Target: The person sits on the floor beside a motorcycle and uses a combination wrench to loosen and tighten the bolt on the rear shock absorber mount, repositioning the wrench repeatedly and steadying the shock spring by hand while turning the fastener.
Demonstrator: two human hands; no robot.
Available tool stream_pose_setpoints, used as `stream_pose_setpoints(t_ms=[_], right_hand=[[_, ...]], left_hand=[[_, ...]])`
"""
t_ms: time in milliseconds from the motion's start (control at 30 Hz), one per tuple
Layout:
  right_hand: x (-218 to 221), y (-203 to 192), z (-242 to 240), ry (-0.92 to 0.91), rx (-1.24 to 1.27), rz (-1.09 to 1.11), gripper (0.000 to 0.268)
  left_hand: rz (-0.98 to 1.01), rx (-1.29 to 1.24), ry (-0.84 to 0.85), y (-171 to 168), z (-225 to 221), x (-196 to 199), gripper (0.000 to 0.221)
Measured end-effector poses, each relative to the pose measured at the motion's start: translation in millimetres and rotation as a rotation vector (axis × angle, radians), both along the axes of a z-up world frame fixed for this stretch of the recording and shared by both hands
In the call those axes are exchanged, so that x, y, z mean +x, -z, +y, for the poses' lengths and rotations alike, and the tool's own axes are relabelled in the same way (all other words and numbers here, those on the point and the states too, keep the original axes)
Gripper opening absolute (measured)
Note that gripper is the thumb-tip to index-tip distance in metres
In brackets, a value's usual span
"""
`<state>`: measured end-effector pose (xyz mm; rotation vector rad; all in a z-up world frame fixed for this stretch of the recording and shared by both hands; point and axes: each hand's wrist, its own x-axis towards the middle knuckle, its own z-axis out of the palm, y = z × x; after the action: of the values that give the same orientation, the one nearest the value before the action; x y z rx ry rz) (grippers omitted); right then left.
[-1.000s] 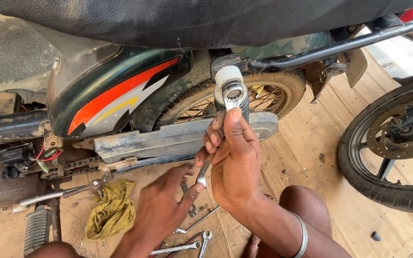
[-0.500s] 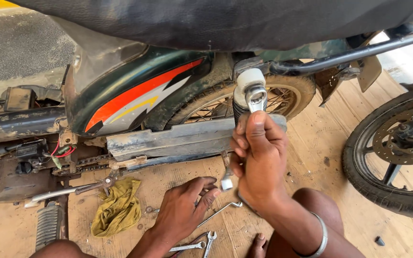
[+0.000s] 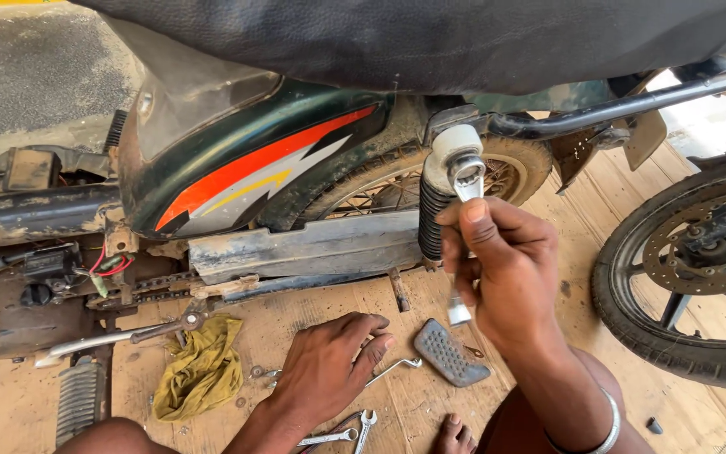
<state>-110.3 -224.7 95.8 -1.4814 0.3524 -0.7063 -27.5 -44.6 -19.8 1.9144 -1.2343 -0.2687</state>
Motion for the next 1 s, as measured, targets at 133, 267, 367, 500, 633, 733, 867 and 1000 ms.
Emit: stream_pose_setpoints(t_ms=[133, 267, 367, 500, 633, 733, 867, 1000], right_hand=[[-1.1, -3.3, -2.1, 0.038, -0.114, -0.015, 0.031], [1.3, 0.2, 0.6, 0.067, -0.183, -0.035, 0.031], [3.2, 0.6, 3.7, 0.1, -0.192, -0.027, 0.034], [4.1, 0.2, 3.7, 0.089, -0.223, -0.045, 0.038], [2.6, -3.2, -0.5, 0.131, -0.335, 0.016, 0.043], [-2.5, -5.2, -15.4, 0.21, -0.68, 0.1, 0.042], [-4.4, -12.5, -15.4, 0.242, -0.862, 0.064, 0.035], [-6.5, -19.2, -14.9, 0.328, -1.069, 0.095, 0.045]], left_hand=[[0.002, -0.011, -0.022, 0.4, 3.6, 6.6, 0.026], [0.035, 0.027, -0.029, -3.5, 7.4, 11.7, 0.027], [0.028, 0.041, -0.033, -3.8, 9.9, 12.5, 0.028], [-0.023, -0.036, -0.061, -1.2, 13.2, 13.1, 0.027], [-0.2, 0.064, -0.046, 1.8, 15.4, 20.9, 0.027], [-0.26, 0.146, -0.056, 5.1, 17.8, 28.8, 0.029], [-0.302, 0.094, -0.114, 0.2, 21.8, 29.2, 0.031], [-0.308, 0.154, -0.091, -2.9, 23.1, 28.6, 0.032]])
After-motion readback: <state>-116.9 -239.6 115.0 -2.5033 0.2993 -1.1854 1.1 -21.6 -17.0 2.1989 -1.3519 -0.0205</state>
